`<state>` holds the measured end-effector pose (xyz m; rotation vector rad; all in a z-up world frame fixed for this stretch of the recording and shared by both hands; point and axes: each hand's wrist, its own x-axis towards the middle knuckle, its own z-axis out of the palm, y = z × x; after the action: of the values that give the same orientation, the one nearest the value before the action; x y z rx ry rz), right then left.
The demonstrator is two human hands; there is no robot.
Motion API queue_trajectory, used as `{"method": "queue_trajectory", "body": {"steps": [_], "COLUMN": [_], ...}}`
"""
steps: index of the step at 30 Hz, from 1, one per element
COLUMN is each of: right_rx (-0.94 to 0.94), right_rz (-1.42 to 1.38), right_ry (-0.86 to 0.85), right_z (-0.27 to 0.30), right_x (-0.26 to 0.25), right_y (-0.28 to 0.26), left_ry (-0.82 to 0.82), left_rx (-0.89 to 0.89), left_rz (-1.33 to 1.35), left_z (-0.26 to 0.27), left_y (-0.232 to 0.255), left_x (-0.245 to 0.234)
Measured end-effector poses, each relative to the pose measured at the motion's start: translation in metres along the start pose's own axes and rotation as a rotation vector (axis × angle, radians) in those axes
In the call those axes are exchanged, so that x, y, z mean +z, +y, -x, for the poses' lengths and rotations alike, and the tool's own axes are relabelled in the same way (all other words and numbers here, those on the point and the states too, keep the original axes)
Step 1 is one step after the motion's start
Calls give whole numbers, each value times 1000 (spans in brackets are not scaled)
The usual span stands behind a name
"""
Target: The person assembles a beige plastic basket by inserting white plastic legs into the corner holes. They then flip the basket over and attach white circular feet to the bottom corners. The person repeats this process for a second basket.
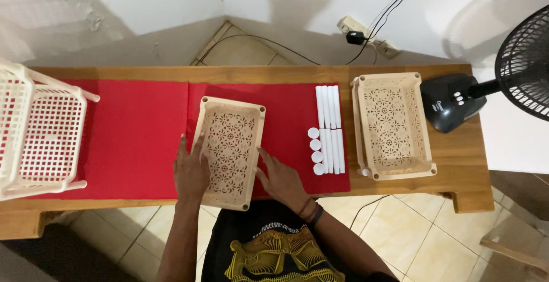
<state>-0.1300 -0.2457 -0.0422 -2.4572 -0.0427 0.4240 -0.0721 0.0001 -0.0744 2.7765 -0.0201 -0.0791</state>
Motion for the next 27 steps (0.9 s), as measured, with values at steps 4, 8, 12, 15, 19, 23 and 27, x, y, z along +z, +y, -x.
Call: {"method": "queue_trajectory", "body": {"steps": [4,8,12,15,19,23,27], "right_rx": [-126,-84,2,9,-51,-61,36], "right_rz": [2,-16,9,14,56,112,57], "right_ry": [107,127,135,196,320,405,403], "right_z": [-10,-14,-13,-10,-8,-8,-3], "right_x": [18,23,14,5,-8,-29,-65], "right_y": [-4,-3,-1,2,6,9,10], "left_ry": [-103,-163,-174,-143,-113,-19,-92], "left_rx": [-31,-59,-41,-28,-16,51,37], "left_rz": [40,40,80,145,196,246,266], "left_z": [-6,-9,-6,-2,-3,-6,-18], "left_y": [-7,-6,7,22,47,75,107], "left_x": [1,9,9,1,-16,-35,-56]}}
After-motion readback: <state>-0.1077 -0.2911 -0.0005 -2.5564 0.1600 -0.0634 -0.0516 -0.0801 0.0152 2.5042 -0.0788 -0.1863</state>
